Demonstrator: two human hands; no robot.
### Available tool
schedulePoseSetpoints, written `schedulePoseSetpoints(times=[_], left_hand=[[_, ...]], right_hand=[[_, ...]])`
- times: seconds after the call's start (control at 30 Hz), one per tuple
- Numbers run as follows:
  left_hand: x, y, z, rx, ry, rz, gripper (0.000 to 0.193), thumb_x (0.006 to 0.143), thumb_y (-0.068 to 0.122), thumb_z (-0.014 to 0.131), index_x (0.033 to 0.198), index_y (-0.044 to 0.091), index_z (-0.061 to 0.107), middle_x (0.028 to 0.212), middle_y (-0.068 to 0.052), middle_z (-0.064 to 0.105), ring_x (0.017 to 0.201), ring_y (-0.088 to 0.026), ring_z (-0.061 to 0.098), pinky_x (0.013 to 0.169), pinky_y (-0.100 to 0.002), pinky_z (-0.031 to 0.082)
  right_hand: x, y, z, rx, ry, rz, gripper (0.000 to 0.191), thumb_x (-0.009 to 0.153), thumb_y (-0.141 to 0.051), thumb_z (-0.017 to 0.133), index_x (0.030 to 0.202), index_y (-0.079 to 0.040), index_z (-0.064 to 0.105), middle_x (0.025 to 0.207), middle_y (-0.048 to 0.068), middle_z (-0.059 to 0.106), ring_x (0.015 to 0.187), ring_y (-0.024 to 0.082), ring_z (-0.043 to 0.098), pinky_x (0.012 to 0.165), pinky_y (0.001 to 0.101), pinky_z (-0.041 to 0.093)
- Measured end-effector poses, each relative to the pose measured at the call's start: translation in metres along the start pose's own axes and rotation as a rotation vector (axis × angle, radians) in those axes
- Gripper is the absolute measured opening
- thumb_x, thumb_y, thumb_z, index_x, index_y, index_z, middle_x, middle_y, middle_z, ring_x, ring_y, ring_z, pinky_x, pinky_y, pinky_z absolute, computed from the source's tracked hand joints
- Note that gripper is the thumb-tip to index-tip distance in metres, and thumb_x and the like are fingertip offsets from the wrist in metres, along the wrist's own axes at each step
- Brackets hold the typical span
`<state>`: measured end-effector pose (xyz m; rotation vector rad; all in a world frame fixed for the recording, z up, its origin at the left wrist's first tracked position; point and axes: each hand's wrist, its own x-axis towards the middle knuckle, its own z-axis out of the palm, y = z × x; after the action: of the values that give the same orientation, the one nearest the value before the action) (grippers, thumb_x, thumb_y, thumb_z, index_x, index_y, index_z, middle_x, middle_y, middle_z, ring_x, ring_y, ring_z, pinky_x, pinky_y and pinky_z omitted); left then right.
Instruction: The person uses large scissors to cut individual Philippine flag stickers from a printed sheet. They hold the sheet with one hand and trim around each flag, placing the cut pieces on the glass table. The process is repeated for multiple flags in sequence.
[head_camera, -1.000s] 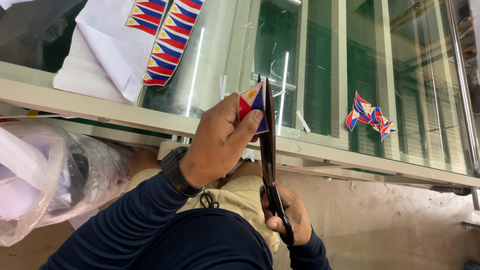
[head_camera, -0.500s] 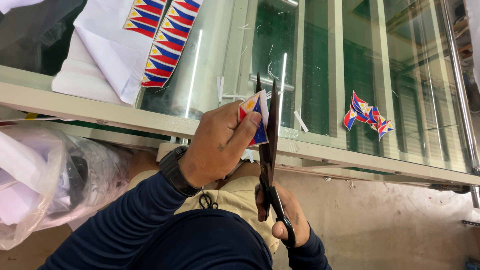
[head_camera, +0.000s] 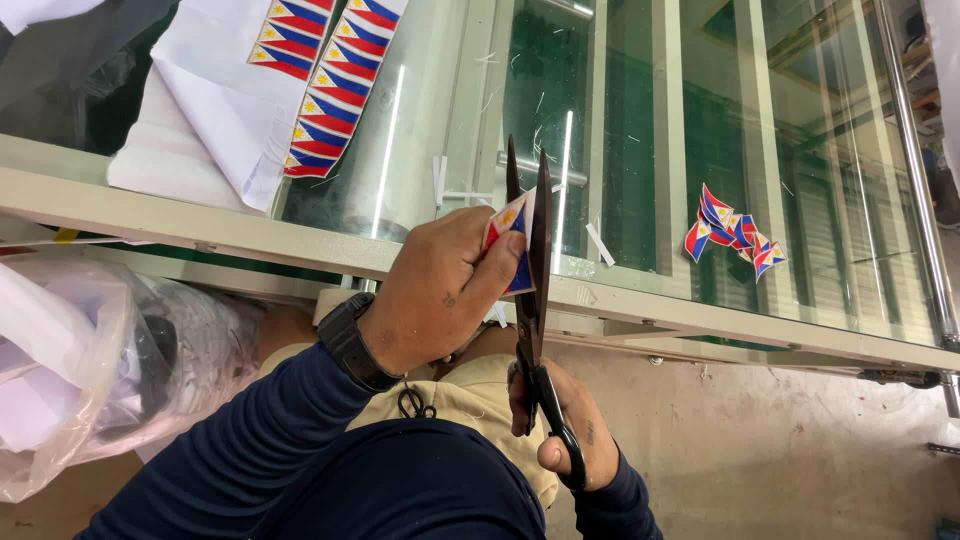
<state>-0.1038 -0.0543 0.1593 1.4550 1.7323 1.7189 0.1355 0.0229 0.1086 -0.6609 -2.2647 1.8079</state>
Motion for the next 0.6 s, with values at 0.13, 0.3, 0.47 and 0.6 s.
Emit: schedulePoseSetpoints(times=[0.13, 0.3, 0.47, 0.6], left_hand=[[-0.0019, -0.0001, 0.0032, -0.072, -0.008, 0.051, 0.027, 0.107, 0.022, 0.053, 0.092, 0.001, 0.062, 0.076, -0.01, 0.058, 0.066, -0.021, 0.058, 0.061, -0.036, 0.046], [-0.001, 0.0007, 0.0036, -0.08, -0.014, 0.028, 0.03, 0.108, 0.025, 0.052, 0.093, 0.002, 0.063, 0.075, -0.009, 0.059, 0.066, -0.021, 0.059, 0.061, -0.035, 0.047], [-0.0016, 0.0037, 0.0024, -0.118, -0.026, 0.012, 0.032, 0.108, 0.027, 0.049, 0.095, 0.003, 0.064, 0.074, -0.008, 0.059, 0.065, -0.02, 0.059, 0.062, -0.035, 0.047], [-0.0014, 0.0062, 0.0003, -0.118, -0.041, -0.004, 0.033, 0.109, 0.028, 0.048, 0.095, 0.003, 0.065, 0.074, -0.008, 0.059, 0.066, -0.02, 0.059, 0.063, -0.035, 0.048]], right_hand=[[0.0008, 0.0011, 0.0001, 0.044, 0.017, -0.004, 0.106, 0.061, -0.097, 0.064, 0.102, 0.001, 0.06, 0.076, 0.006, 0.059, 0.068, 0.016, 0.063, 0.065, 0.029, 0.054], [0.0001, 0.0024, 0.0017, 0.071, 0.037, -0.003, 0.104, 0.06, -0.096, 0.066, 0.099, 0.001, 0.059, 0.076, 0.005, 0.057, 0.066, 0.015, 0.063, 0.062, 0.0279, 0.052], [-0.0025, 0.0059, 0.0011, 0.098, 0.052, -0.009, 0.099, 0.06, -0.093, 0.071, 0.094, 0.0, 0.058, 0.074, 0.005, 0.057, 0.063, 0.014, 0.062, 0.058, 0.0269, 0.051], [-0.004, 0.009, -0.0007, 0.103, 0.054, -0.022, 0.096, 0.061, -0.09, 0.073, 0.093, -0.001, 0.058, 0.074, 0.004, 0.057, 0.062, 0.013, 0.061, 0.056, 0.0261, 0.051]])
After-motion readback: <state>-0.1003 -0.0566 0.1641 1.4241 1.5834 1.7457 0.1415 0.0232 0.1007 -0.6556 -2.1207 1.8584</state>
